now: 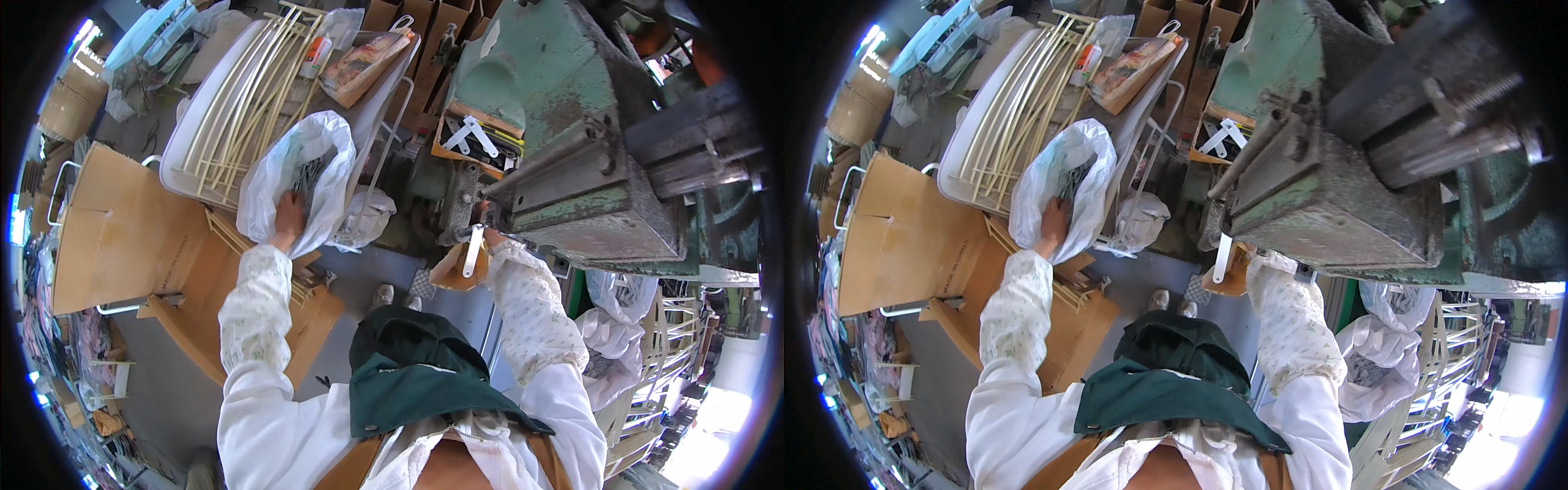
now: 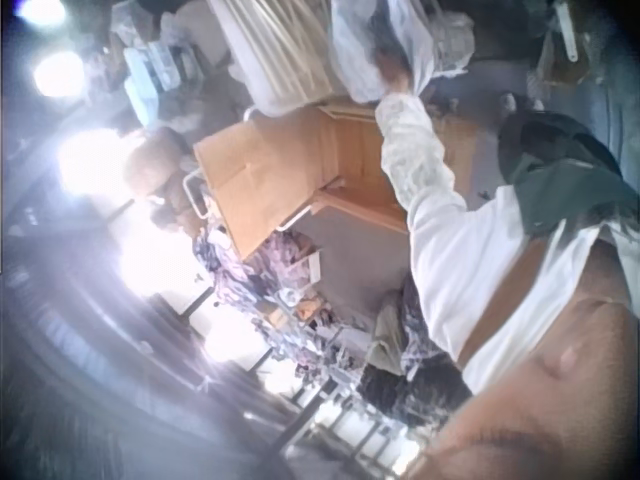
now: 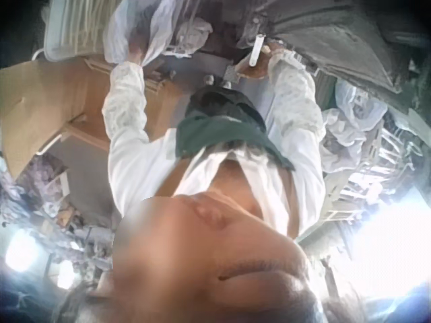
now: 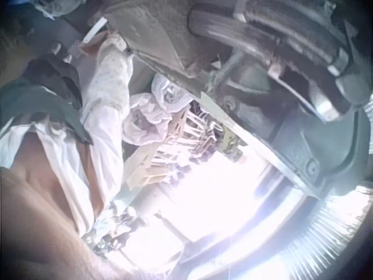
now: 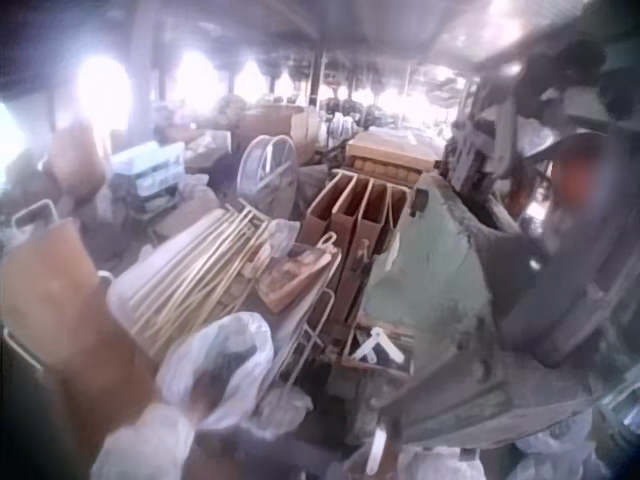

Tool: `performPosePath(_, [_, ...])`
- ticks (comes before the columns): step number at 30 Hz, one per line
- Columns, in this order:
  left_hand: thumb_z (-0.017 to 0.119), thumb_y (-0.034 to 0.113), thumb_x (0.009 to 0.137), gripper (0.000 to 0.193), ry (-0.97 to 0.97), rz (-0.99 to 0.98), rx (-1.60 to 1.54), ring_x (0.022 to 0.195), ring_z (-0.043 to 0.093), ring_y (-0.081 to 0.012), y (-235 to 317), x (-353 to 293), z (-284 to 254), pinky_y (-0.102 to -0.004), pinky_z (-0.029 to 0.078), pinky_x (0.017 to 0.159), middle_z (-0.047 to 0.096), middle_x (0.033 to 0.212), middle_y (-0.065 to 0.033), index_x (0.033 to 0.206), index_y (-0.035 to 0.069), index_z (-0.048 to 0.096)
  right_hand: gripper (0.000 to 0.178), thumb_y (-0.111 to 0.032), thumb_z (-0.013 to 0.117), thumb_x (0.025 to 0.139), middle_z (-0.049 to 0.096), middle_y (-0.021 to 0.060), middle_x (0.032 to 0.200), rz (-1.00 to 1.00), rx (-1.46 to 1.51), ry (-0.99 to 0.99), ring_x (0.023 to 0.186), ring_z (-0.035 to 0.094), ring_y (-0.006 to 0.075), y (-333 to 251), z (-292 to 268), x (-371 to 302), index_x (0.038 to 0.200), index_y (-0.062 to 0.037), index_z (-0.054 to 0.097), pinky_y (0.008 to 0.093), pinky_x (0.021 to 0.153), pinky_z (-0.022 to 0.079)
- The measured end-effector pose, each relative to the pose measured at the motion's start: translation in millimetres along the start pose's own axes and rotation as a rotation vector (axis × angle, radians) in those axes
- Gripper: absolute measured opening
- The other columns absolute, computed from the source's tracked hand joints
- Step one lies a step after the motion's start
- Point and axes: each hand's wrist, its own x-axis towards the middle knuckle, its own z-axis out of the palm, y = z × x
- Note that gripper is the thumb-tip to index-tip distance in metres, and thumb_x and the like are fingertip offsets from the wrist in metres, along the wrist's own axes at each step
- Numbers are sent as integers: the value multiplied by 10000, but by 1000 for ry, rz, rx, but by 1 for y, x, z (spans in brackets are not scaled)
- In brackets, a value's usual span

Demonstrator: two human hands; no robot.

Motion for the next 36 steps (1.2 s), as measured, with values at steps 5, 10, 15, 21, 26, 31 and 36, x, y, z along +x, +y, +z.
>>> performPosePath(5, [498,99,827,310,121,-50,237,1044,497,-330,-11,3,32,-436,413,883,517,1065,-160,1132,42,515,290,-182,565,819,596,200,1113,-15,-5,0,1038,545,371,0,-6,24,1060,-27,606,435,922,420])
performPosePath(10, [491,92,831,83,221,-18,317,784,595,-299,-4,13,39,-394,492,685,606,774,-155,883,35,524,297,-184,566,818,593,197,1123,-3,-7,6,1048,540,364,7,-11,20,1069,-30,604,430,930,415])
performPosePath(15, [521,159,863,139,271,-33,67,851,564,-357,-2,4,23,-467,470,731,564,891,-182,896,24,506,304,-186,567,818,589,193,1134,1,-4,9,1059,535,357,7,-13,7,1078,-33,601,425,938,409])
performPosePath(21, [500,272,947,303,431,-197,-489,813,554,-448,35,6,-73,-480,421,675,590,843,-265,944,-30,527,313,-188,569,818,586,190,1147,20,2,15,1073,530,349,10,-15,-1,1089,-36,599,419,948,403])
performPosePath(26, [503,275,957,320,452,-474,-1088,734,643,-237,35,26,-70,-356,486,658,634,850,-156,1003,-41,529,320,-190,570,817,583,186,1157,40,1,29,1083,525,342,11,-11,-12,1098,-39,596,414,956,398])
performPosePath(31, [506,221,951,289,600,-560,-1640,700,644,-272,22,50,-40,-367,540,655,612,904,-146,1070,-42,502,328,-192,571,817,580,183,1168,13,19,47,1094,521,335,11,-16,2,1107,-42,594,409,964,393])
performPosePath(36, [552,217,932,300,852,-676,-1144,750,651,-305,26,77,-36,-398,512,658,651,889,-194,1029,-65,586,336,-194,572,816,577,180,1178,26,47,39,1105,516,328,11,-13,-18,1117,-45,592,404,972,388])
